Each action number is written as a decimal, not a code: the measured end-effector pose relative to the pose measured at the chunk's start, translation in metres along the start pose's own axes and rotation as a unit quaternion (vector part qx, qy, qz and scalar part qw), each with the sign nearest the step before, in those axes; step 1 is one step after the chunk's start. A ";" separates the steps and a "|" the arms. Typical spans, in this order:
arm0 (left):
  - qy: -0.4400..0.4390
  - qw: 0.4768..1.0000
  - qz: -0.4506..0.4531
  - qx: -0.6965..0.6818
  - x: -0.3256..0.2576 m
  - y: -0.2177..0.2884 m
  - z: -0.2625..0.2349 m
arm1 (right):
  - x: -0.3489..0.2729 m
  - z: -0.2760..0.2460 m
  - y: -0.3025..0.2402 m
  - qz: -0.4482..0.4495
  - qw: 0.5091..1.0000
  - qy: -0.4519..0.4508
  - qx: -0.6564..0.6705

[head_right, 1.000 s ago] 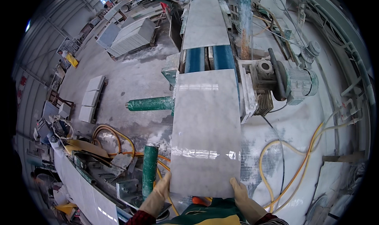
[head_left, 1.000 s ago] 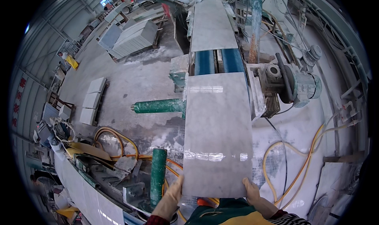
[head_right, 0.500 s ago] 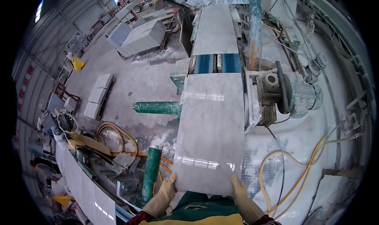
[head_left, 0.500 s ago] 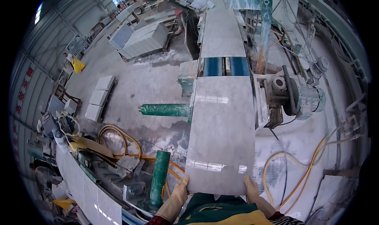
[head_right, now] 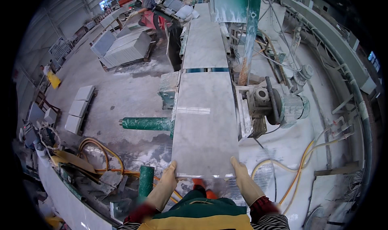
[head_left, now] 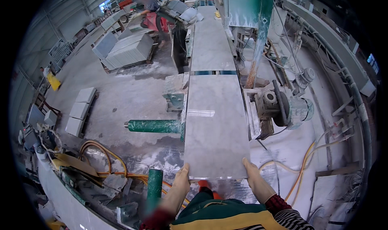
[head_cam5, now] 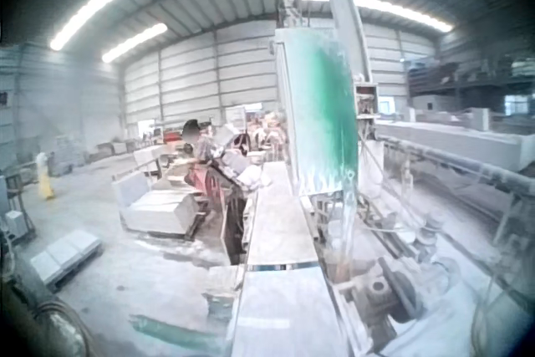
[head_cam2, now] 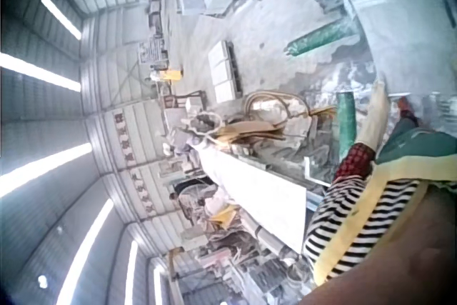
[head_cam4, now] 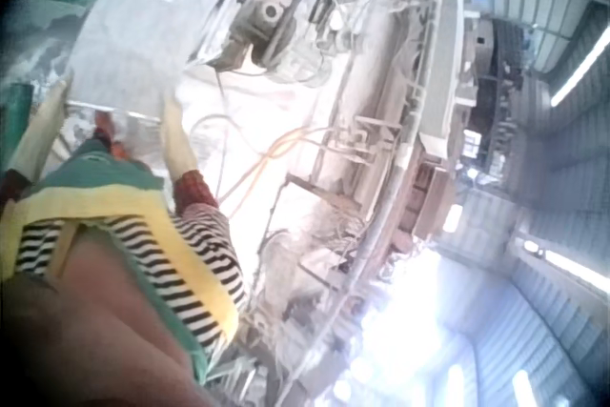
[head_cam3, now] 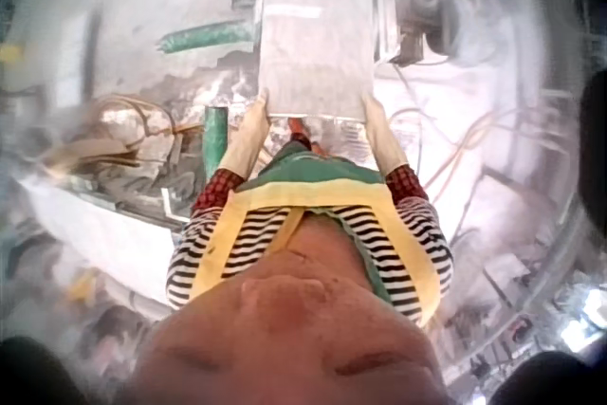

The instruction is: The person repeatedly picks up large, flat, rectangular tiles from a stack and places them onto a conveyor belt system. The person wears gloves and an apron while handling the tiles in a factory setting. The tiles are moved one at a time from a storage area to the processing line.

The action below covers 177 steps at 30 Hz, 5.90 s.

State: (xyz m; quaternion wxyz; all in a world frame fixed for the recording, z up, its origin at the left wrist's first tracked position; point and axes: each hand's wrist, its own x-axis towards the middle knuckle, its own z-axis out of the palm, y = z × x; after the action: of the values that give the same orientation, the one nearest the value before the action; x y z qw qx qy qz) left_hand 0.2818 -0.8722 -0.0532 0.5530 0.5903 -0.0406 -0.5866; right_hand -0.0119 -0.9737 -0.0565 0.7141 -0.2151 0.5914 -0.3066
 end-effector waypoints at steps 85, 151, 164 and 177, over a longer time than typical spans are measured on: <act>0.001 0.995 -0.062 0.083 0.088 0.072 0.019 | 0.086 0.050 -0.182 -0.042 0.758 0.047 -0.650; 0.580 0.750 0.263 -0.177 -0.264 -0.133 -0.245 | 0.108 0.138 -0.067 -0.649 0.500 -0.111 -0.562; 0.401 0.876 0.253 -0.089 -0.153 -0.038 -0.185 | 0.107 -0.037 -0.104 -0.540 0.610 0.062 -0.577; 0.191 0.915 0.239 0.263 -0.022 0.053 -0.083 | 0.111 0.001 -0.109 -0.537 0.652 0.074 -0.530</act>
State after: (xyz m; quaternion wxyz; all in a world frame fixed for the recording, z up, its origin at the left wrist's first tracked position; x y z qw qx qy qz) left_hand 0.3675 -0.8269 -0.0267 0.4988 0.7877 -0.2273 -0.2811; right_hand -0.0182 -1.1285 -0.0623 0.1435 -0.8134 0.4859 -0.2857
